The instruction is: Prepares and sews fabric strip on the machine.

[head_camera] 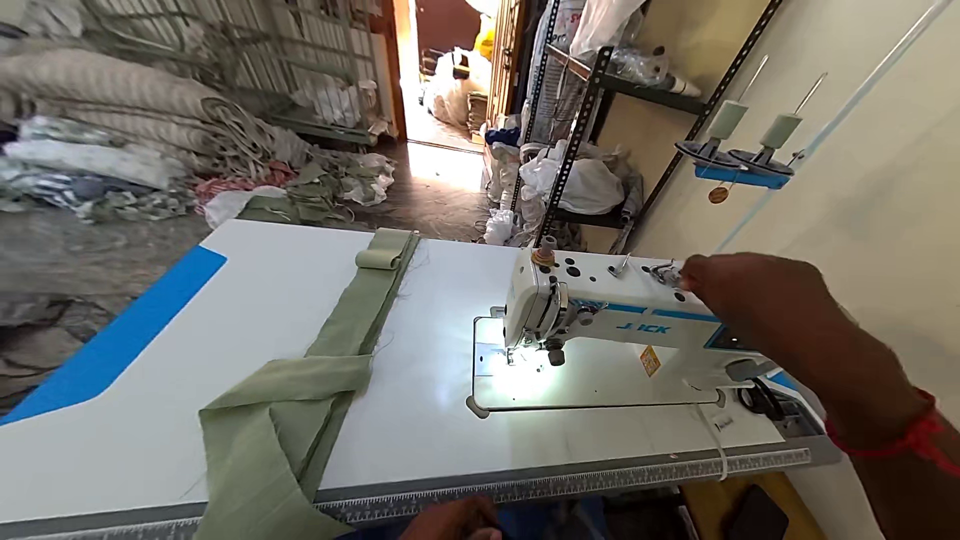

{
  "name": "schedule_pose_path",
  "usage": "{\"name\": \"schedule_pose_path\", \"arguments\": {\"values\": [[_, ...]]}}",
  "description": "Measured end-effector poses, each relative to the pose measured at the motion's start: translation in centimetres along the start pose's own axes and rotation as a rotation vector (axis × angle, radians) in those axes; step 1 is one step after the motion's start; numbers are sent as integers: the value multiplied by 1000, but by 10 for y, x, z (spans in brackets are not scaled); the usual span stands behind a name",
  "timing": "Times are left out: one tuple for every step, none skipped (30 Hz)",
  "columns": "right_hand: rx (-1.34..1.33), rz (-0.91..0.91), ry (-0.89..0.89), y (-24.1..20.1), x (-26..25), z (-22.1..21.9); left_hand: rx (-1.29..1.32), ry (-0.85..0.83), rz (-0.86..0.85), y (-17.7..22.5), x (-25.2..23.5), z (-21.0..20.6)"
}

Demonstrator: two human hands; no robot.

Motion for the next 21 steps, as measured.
{"name": "schedule_pose_path", "arguments": {"values": [[-21,-3,5,-5,-4,1,-4,2,6,3,-5,0],[-34,-24,-8,-5,-12,-1,-25,1,11,9,-10,0],[-34,-49,-23,0,-20,-5,-57,11,9,14,-12,2],[-31,-60,-48,6,-24,-6,-84,35,3,17,-9,4],[-24,-45,-54,11,-18,-6,-93,72,-6,17,-3,7],[-13,-12,-34,13,-9,-4,-86,110,-7,14,3,10],[-7,16,-8,10,-1,-2,-69,139,-3,11,5,13],[-10,27,15,4,2,1,-50,149,6,11,3,12],[-33,26,12,-2,-1,1,-42,138,6,12,-3,9],[-51,11,0,-3,-8,-1,-53,117,-6,17,-9,7],[-60,-6,-3,0,-16,-5,-68,97,-22,22,-14,6],[-61,-17,-15,6,-22,-8,-78,90,-35,25,-14,6],[-65,-8,-26,12,-20,-10,-80,96,-39,25,-9,7],[-68,4,-26,15,-12,-11,-78,113,-35,22,-3,9],[-48,9,-16,15,-5,-9,-78,130,-26,18,-1,13],[-34,16,-5,10,0,-6,-73,137,-7,16,-2,13],[-36,27,0,3,1,-2,-69,131,7,17,-6,10],[-48,23,-5,-2,-3,0,-73,115,3,20,-11,5],[-61,-2,-14,-3,-11,-2,-84,92,-16,24,-18,2],[-70,-27,-22,3,-20,-5,-94,71,-38,28,-21,0],[-76,-45,-45,11,-25,-8,-105,65,-51,29,-20,0]]}}
Point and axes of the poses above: each hand's wrist, its own x-axis away from the middle knuckle, its own z-axis out of the back of the hand, y = z × x, the point moved 1 cm from there along -x, towards the middle knuckle, and after that the axes turned 13 degrees about -z, right-handed, at the moved point
